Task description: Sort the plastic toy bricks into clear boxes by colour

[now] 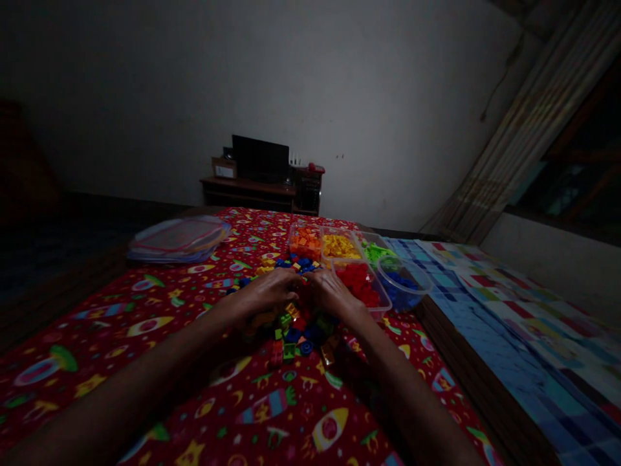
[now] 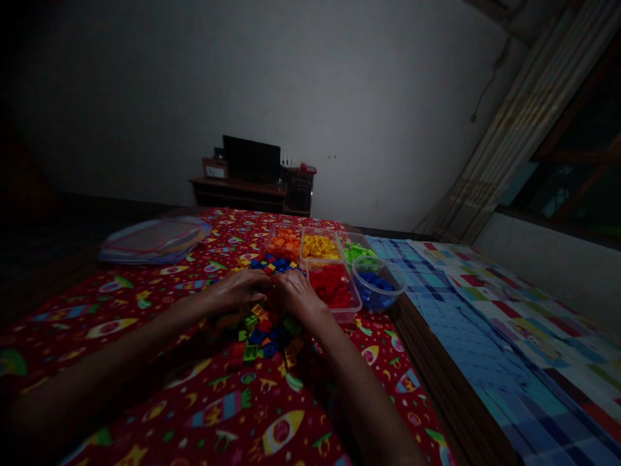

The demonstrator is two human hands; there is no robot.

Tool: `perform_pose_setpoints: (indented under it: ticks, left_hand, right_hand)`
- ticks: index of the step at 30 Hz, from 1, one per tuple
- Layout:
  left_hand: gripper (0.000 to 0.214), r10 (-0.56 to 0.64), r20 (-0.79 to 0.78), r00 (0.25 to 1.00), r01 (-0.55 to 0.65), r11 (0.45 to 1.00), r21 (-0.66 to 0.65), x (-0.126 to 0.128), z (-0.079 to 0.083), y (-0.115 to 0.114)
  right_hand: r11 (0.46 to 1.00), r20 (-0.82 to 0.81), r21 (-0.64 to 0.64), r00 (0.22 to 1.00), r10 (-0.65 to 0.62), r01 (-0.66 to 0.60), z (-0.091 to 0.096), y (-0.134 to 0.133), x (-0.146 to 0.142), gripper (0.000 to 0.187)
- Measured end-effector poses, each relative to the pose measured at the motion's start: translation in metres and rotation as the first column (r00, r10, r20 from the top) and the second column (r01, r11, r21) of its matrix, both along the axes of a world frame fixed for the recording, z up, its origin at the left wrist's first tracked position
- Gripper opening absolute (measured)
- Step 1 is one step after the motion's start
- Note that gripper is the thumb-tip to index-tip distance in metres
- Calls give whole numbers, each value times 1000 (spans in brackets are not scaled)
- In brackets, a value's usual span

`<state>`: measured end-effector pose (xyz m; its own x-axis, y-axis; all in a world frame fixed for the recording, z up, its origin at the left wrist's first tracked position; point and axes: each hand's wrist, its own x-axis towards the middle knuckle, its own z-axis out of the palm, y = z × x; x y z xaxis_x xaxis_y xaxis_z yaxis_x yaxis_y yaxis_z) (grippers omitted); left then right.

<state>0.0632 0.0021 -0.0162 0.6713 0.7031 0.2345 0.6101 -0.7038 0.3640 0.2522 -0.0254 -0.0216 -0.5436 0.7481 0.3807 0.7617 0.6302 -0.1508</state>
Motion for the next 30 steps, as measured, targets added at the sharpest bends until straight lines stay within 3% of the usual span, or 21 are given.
perform_pose_setpoints:
  ticks: [3, 5, 9, 12, 14, 17, 21, 26, 28, 30]
  left_hand:
    - [16, 69, 131, 989, -60, 995, -75, -3, 3, 9]
    - [26, 132, 260, 956, -77, 975, -210, -6, 6, 13]
    - [52, 284, 500, 818, 16, 858, -513, -8, 11, 15]
    - [60, 365, 546, 754, 60, 790, -610, -3, 11, 8]
    - [63, 381, 559, 736, 70, 779, -624, 3, 10, 5]
    - [58, 356, 548, 757, 24, 823, -568, 8, 8, 4]
    - [43, 274, 494, 825, -77, 921, -381, 3, 10, 9]
    - [27, 96, 342, 935, 12, 954, -301, -1, 8, 10]
    - [21, 16, 242, 970, 29, 983, -183, 2, 3, 9]
    - [19, -27, 161, 987, 35, 998, -49, 7, -4, 6]
  right_hand:
    - [999, -17, -34, 1000, 15, -16, 8, -4, 1, 33]
    - [998, -56, -60, 998, 18, -21, 13, -3, 2, 34]
    - [997, -248, -71, 969, 4, -23, 15, 4, 0, 33]
    - [989, -315, -119, 948, 46, -88, 14, 5, -4, 36]
    - [981, -293, -129, 951, 102, -145, 16, 1, -5, 36]
    - [987, -288, -104, 954, 87, -122, 24, -3, -2, 30]
    - [993, -321, -67, 940, -117, 101, 39, 3, 20, 28]
    - [896, -139, -82, 885, -444, 436, 50, 8, 63, 29]
    - [850, -43, -75, 849, -526, 522, 52, 5, 71, 34]
    - [841, 1, -58, 842, -539, 538, 54, 2, 69, 38]
